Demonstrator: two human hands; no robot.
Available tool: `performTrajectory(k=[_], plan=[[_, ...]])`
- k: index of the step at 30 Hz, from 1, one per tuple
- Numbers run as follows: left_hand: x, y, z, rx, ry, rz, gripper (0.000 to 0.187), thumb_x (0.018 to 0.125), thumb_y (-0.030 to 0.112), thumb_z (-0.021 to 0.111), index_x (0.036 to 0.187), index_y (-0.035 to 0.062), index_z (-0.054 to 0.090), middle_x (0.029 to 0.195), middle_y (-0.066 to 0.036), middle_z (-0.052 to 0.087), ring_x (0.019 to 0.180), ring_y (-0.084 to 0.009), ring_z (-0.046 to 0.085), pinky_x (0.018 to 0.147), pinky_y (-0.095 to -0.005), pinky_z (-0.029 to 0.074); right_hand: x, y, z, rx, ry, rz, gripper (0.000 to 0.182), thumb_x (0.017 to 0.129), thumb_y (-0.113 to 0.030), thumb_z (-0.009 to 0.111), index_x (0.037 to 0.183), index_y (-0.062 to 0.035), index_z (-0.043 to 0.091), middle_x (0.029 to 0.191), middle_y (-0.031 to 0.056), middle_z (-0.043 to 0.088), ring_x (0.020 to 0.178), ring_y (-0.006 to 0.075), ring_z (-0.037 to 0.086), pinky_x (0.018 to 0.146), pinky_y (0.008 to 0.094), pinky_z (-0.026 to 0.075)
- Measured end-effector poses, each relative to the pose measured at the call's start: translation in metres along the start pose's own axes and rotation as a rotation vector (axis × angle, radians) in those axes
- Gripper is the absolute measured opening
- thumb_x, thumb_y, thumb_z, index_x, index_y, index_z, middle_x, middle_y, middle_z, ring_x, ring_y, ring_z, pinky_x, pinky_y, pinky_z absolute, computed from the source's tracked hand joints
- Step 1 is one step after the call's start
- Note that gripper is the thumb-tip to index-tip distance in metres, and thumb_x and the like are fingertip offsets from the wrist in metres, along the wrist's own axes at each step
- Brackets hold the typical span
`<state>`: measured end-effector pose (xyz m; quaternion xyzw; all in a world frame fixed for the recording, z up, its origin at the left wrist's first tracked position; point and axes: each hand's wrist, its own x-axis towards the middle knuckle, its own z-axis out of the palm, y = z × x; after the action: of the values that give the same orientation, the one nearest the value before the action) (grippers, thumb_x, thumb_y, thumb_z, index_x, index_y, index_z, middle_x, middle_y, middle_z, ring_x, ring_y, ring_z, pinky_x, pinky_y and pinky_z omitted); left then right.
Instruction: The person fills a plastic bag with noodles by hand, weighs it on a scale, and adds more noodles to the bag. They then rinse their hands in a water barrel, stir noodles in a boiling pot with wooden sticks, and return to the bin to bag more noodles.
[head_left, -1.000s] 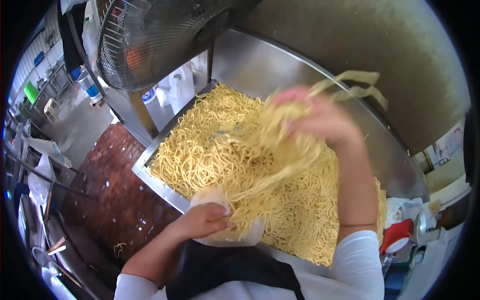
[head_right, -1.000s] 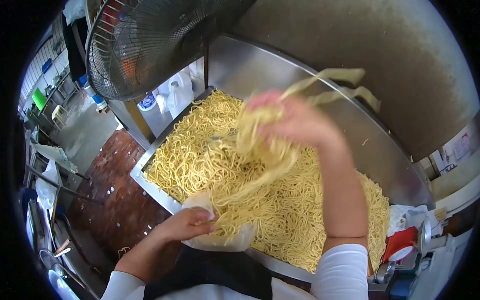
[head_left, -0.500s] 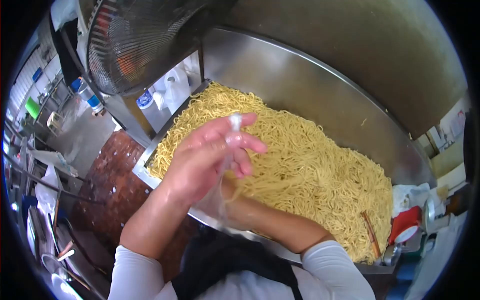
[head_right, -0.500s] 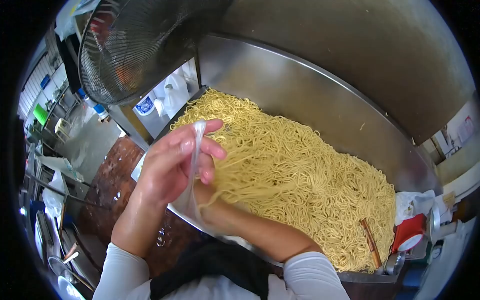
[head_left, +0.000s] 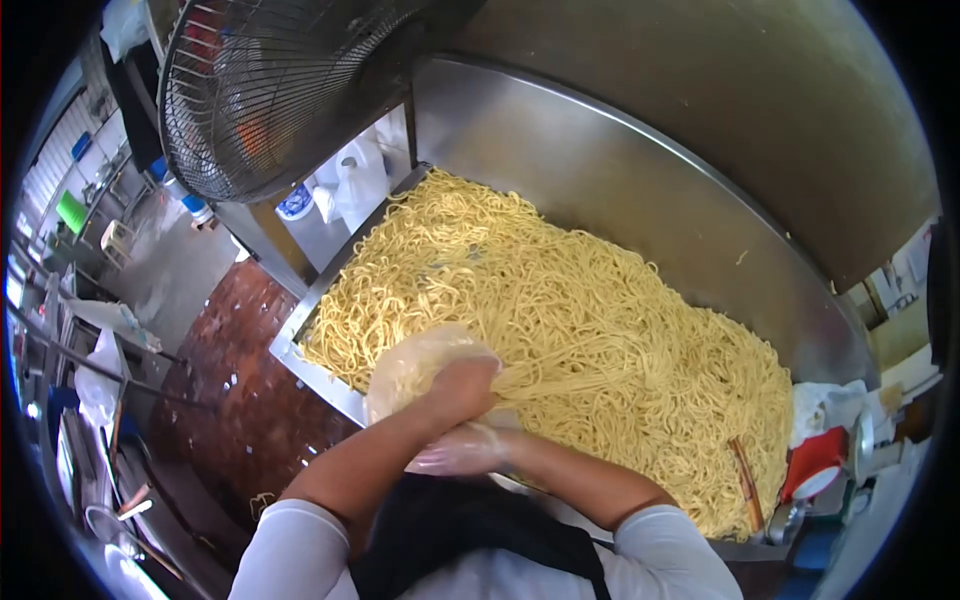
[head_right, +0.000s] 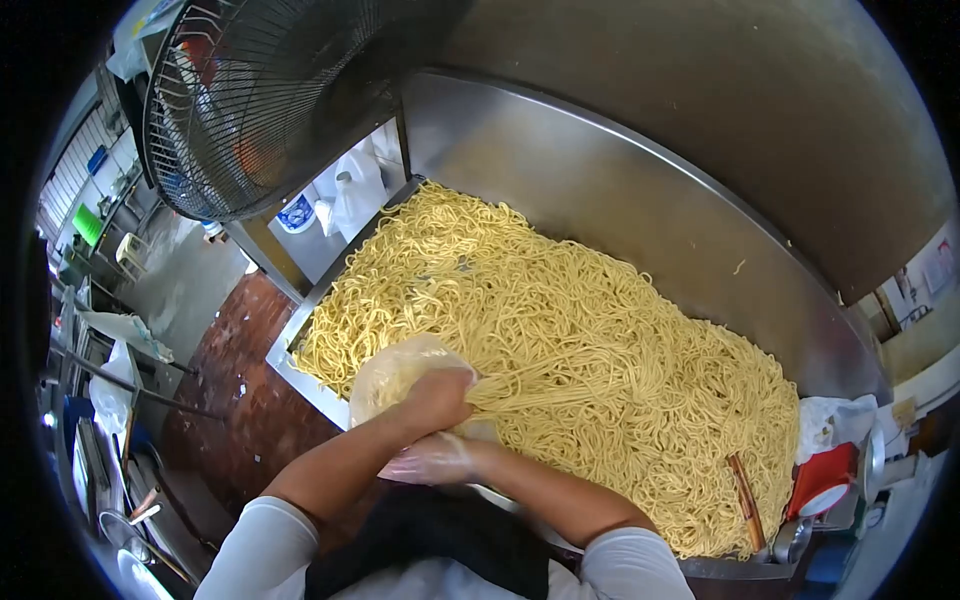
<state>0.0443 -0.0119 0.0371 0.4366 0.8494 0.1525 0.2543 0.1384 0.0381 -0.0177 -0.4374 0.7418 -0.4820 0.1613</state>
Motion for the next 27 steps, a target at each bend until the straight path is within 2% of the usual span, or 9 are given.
performTrajectory(k=[2, 4, 6, 10, 13, 15, 19, 24, 27], plan=[[-0.009, -0.002, -0.004, -0.263, 0.131, -0.002, 0.045, 0.073, 0.018, 0.073, 0.113, 0.0001, 0.062, 0.106, -0.015, 0.067, 0.099, -0.0295, 0.065, 0.091, -0.0379, 0.049, -0.037, -0.051, -0.066, 0.16, -0.17, 0.42, 0.041, 0.098, -0.029, 0.052, 0.134, -0.0099, 0.055, 0.141, 0.0119, 0.05, 0.132, 0.0181, 0.044, 0.111, 0.0324, 0.036], [-0.018, -0.003, -0.014, -0.526, 0.259, 0.004, 0.042, 0.073, 0.01, 0.072, 0.112, 0.0008, 0.062, 0.101, -0.012, 0.068, 0.095, -0.0261, 0.066, 0.087, -0.0355, 0.051, -0.07, -0.093, -0.121, 0.195, -0.029, 0.847, 0.042, 0.088, -0.025, 0.068, 0.127, -0.0101, 0.061, 0.126, 0.0131, 0.061, 0.117, 0.0212, 0.056, 0.098, 0.0327, 0.045], [-0.029, 0.001, -0.029, -0.87, 0.114, 0.083, 0.042, 0.071, 0.003, 0.068, 0.113, 0.0023, 0.063, 0.101, -0.01, 0.069, 0.096, -0.0193, 0.065, 0.089, -0.032, 0.05, -0.104, -0.109, -0.133, 0.001, 0.658, 0.728, 0.045, 0.079, -0.018, 0.077, 0.121, -0.0094, 0.064, 0.108, 0.0104, 0.066, 0.098, 0.0227, 0.063, 0.084, 0.0344, 0.05], [-0.046, 0.026, -0.047, -1.197, 0.042, 0.202, 0.04, 0.072, -0.003, 0.068, 0.111, 0.0033, 0.065, 0.099, -0.002, 0.068, 0.095, -0.0109, 0.062, 0.085, -0.0276, 0.05, -0.07, -0.094, -0.139, -0.526, 0.682, 0.342, 0.039, 0.077, -0.016, 0.077, 0.113, -0.0078, 0.066, 0.098, 0.0095, 0.069, 0.088, 0.0228, 0.067, 0.08, 0.0329, 0.053], [-0.061, 0.038, -0.051, -1.119, -0.243, 0.257, 0.04, 0.071, -0.004, 0.061, 0.11, 0.0057, 0.065, 0.101, 0.001, 0.065, 0.093, -0.0094, 0.06, 0.084, -0.0262, 0.048, -0.079, -0.016, -0.137, -0.335, 0.751, 0.533, 0.031, 0.082, -0.019, 0.072, 0.109, -0.0056, 0.065, 0.093, 0.012, 0.067, 0.086, 0.026, 0.067, 0.078, 0.0368, 0.055], [-0.065, 0.038, -0.045, -1.071, -0.207, 0.291, 0.04, 0.071, -0.004, 0.06, 0.11, 0.0062, 0.065, 0.1, 0.001, 0.064, 0.092, -0.0087, 0.059, 0.083, -0.0253, 0.048, -0.082, 0.01, -0.161, 0.994, 1.641, 0.376, 0.027, 0.091, -0.019, 0.061, 0.112, -0.0017, 0.062, 0.091, 0.0162, 0.067, 0.084, 0.0276, 0.066, 0.073, 0.0385, 0.056], [-0.071, 0.028, -0.042, -1.083, -0.162, 0.246, 0.042, 0.072, -0.003, 0.056, 0.113, 0.0054, 0.064, 0.099, 0.0, 0.063, 0.088, -0.0086, 0.057, 0.079, -0.0247, 0.047, -0.118, 0.005, -0.229, 0.72, 2.083, 0.053, 0.026, 0.095, -0.018, 0.049, 0.111, 0.0011, 0.058, 0.093, 0.0184, 0.064, 0.076, 0.0266, 0.064, 0.065, 0.0348, 0.056], [-0.079, 0.015, -0.042, -0.962, -0.078, 0.25, 0.043, 0.073, 0.002, 0.057, 0.116, 0.0018, 0.063, 0.099, -0.005, 0.068, 0.09, -0.0123, 0.06, 0.081, -0.0287, 0.049, -0.216, 0.035, -0.264, 0.802, 2.051, -0.46, 0.025, 0.097, -0.021, 0.045, 0.106, -0.0019, 0.059, 0.098, 0.0136, 0.062, 0.088, 0.0296, 0.061, 0.075, 0.0378, 0.054], [-0.075, -0.004, -0.032, -0.758, -0.131, 0.1, 0.043, 0.073, 0.011, 0.061, 0.114, 0.0001, 0.063, 0.099, -0.015, 0.069, 0.09, -0.0215, 0.065, 0.081, -0.0333, 0.051, -0.262, 0.053, -0.261, 0.751, 2.027, -0.254, 0.025, 0.098, -0.022, 0.045, 0.106, -0.0029, 0.059, 0.098, 0.0105, 0.062, 0.092, 0.0271, 0.061, 0.082, 0.0373, 0.052]])
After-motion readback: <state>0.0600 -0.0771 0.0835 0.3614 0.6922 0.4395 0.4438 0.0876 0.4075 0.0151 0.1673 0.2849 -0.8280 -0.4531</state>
